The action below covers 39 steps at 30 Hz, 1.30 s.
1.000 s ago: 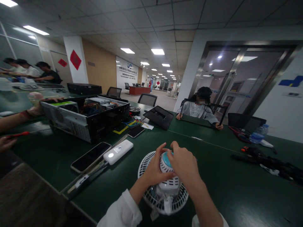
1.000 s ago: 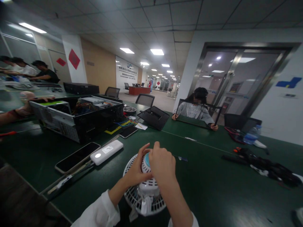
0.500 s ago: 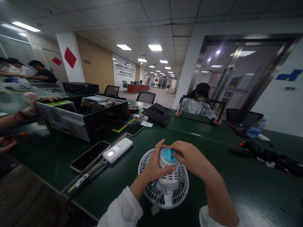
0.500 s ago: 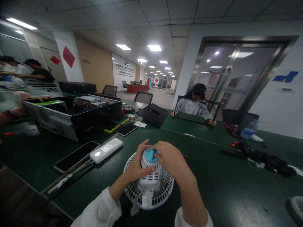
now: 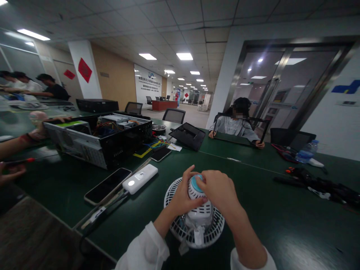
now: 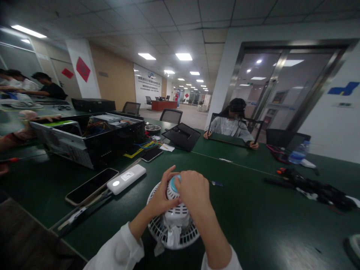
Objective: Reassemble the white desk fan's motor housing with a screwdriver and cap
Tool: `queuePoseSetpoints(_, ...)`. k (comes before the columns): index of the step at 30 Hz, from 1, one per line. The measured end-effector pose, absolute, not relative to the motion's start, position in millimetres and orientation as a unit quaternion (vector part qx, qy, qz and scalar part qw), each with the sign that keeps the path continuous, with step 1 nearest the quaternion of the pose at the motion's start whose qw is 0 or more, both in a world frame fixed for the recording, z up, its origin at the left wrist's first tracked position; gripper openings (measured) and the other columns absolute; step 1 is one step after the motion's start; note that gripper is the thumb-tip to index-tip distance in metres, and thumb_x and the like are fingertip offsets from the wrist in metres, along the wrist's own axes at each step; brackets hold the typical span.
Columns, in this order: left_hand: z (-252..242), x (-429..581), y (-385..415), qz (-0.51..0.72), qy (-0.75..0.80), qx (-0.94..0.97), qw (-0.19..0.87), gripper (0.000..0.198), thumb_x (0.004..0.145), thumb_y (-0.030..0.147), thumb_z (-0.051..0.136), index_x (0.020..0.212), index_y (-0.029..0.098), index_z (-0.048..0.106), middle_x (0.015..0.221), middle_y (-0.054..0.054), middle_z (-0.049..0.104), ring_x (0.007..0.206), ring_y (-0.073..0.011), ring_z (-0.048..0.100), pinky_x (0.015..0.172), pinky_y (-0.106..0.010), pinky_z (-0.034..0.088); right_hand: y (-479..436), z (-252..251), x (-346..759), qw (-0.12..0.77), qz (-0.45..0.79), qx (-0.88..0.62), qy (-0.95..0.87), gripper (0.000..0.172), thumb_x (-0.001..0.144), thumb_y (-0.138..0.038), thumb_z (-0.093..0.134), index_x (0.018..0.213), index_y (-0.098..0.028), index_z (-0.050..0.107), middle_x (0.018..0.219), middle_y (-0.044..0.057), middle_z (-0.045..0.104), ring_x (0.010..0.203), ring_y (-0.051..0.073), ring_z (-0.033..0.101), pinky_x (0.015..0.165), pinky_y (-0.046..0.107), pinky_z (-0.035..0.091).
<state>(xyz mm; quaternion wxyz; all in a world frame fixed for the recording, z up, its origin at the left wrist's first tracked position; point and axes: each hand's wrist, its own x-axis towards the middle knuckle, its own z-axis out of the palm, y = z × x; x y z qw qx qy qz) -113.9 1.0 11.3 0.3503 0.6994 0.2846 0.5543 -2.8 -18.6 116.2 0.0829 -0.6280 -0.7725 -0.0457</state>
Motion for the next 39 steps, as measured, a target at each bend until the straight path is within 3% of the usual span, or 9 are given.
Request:
queuePoseSetpoints(4,10,-114,1,0.552,0.289,0.698,0.353,0.089,0.065,0.035,0.072,0.134,0.018,0.019,0.123,-0.011,0.046,0.115,-0.0262,0.046,0.1,-0.041,0.033,-21,120,1,0.091,-0.037,-0.636,-0.765,0.041,0.091,-0.037,0.033,0.082,-0.014,0.066,0.081,0.013,0.066,0.073,0.025,0.063,0.059,0.033,0.042)
queuePoseSetpoints(7,9,-113,2,0.549,0.287,0.699,0.358,0.089,0.065,0.034,0.073,0.134,0.019,0.019,0.122,-0.01,0.047,0.113,-0.0256,0.047,0.098,-0.04,0.035,-18,123,20,0.162,0.019,-0.52,-0.838,0.022,0.087,-0.021,0.044,0.097,-0.017,0.063,0.095,0.008,0.065,0.087,0.02,0.06,0.073,0.032,0.044)
queuePoseSetpoints(11,8,-113,2,0.55,0.286,0.697,0.361,0.088,0.066,0.034,0.073,0.134,0.021,0.019,0.123,-0.01,0.046,0.113,-0.0256,0.047,0.098,-0.041,0.034,-11,124,38,0.179,0.107,-0.395,-0.895,0.025,0.078,-0.008,0.054,0.097,-0.019,0.064,0.104,0.004,0.063,0.096,0.016,0.056,0.085,0.029,0.041)
queuePoseSetpoints(18,9,-114,2,0.558,0.281,0.693,0.358,0.09,0.066,0.034,0.072,0.135,0.021,0.016,0.121,-0.01,0.048,0.112,-0.0245,0.048,0.099,-0.039,0.035,-8,121,26,0.134,0.044,-0.474,-0.869,0.009,0.08,-0.019,0.054,0.082,-0.016,0.063,0.083,0.004,0.061,0.077,0.016,0.055,0.066,0.027,0.039)
queuePoseSetpoints(23,9,-113,2,0.556,0.286,0.7,0.346,0.09,0.066,0.033,0.072,0.135,0.02,0.016,0.121,-0.01,0.048,0.112,-0.0251,0.048,0.098,-0.04,0.035,-20,123,12,0.121,-0.01,-0.559,-0.82,0.03,0.08,-0.02,0.05,0.11,-0.019,0.053,0.079,0.003,0.064,0.067,0.016,0.058,0.055,0.024,0.032)
queuePoseSetpoints(27,9,-111,1,0.558,0.273,0.709,0.334,0.089,0.065,0.03,0.072,0.134,0.021,0.017,0.122,-0.01,0.048,0.112,-0.0251,0.048,0.099,-0.04,0.034,-22,118,-4,0.082,-0.059,-0.625,-0.774,0.025,0.081,-0.021,0.046,0.106,-0.018,0.051,0.076,0.008,0.065,0.068,0.021,0.062,0.053,0.026,0.032)
queuePoseSetpoints(30,8,-111,2,0.567,0.273,0.705,0.328,0.089,0.066,0.029,0.072,0.134,0.021,0.016,0.122,-0.009,0.048,0.114,-0.0248,0.047,0.1,-0.041,0.033,-19,115,-7,0.091,-0.055,-0.65,-0.752,0.02,0.086,-0.025,0.042,0.099,-0.017,0.054,0.079,0.011,0.066,0.071,0.024,0.063,0.056,0.029,0.036)
queuePoseSetpoints(33,6,-111,3,0.564,0.272,0.705,0.334,0.091,0.066,0.032,0.072,0.135,0.021,0.015,0.122,-0.009,0.048,0.113,-0.0249,0.047,0.099,-0.041,0.034,-16,117,6,0.137,-0.001,-0.601,-0.787,0.023,0.088,-0.028,0.041,0.1,-0.018,0.058,0.08,0.007,0.066,0.071,0.02,0.062,0.059,0.029,0.039)
queuePoseSetpoints(39,5,-112,3,0.558,0.279,0.706,0.336,0.09,0.067,0.035,0.072,0.135,0.021,0.015,0.121,-0.01,0.047,0.112,-0.0252,0.047,0.098,-0.041,0.034,-14,123,35,0.154,0.058,-0.42,-0.893,0.027,0.08,-0.009,0.05,0.1,-0.018,0.065,0.104,0.007,0.062,0.097,0.019,0.055,0.085,0.032,0.042)
